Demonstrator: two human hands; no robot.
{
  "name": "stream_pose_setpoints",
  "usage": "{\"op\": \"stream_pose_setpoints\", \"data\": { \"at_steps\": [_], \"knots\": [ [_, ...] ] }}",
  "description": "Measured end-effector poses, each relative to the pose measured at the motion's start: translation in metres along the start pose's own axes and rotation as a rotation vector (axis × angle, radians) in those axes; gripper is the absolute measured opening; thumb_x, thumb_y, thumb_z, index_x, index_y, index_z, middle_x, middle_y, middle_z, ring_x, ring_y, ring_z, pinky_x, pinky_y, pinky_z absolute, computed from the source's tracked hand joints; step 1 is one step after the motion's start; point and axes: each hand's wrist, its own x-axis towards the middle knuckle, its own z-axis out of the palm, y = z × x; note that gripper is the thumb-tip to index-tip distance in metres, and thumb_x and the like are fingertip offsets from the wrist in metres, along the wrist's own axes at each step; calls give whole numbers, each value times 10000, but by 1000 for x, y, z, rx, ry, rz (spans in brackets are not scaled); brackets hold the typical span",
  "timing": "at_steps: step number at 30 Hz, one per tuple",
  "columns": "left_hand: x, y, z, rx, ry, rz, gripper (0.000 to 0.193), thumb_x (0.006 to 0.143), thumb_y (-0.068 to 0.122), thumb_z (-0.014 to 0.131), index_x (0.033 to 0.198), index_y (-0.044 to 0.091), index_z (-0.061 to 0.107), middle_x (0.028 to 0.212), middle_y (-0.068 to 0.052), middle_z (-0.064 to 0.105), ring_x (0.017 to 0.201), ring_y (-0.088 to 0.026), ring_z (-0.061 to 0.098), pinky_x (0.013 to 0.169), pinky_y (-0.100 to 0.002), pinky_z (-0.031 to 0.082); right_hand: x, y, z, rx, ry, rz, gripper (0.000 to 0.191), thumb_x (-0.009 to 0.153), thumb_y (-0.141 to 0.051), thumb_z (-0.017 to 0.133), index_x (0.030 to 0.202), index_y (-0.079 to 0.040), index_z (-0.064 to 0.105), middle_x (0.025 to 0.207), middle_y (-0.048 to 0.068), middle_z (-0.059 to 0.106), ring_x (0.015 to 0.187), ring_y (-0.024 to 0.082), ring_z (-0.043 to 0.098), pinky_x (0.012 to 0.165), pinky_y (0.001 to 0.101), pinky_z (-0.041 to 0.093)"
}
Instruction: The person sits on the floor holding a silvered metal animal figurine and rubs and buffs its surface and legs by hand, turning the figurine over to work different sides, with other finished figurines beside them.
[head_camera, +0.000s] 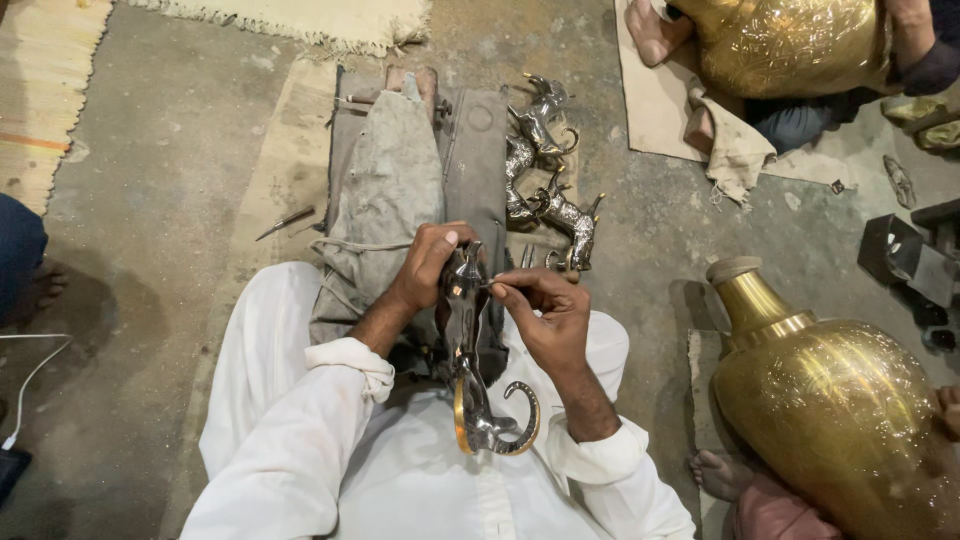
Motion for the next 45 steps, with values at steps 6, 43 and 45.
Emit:
{"op": "stream_pose_setpoints", "data": {
  "at_steps": [6,43,45],
  "knots": [
    [0,-5,1,-11,6,2,551,986,360,351,877,-83,658,787,-172,657,696,-242,646,683,-378,510,-4,-5,0,-26,-19,-38,121,944,67,737,1054,20,749,993,69,743,901,81,710,773,208,591],
    [1,-2,1,-17,3,-27,631,992,433,334,871,-69,696,782,-163,653,699,-244,641,682,-375,508,-31,-3,14,8,79,-35,133,927,80,712,1044,20,735,985,72,762,891,76,728,761,193,586],
    [0,-3,1,-32,4,-25,625,998,427,338,872,-72,692,788,-165,652,705,-244,638,688,-377,508,-35,2,15,-5,95,-10,122,929,78,736,1038,24,747,945,66,760,797,46,671,669,174,523]
  ]
}}
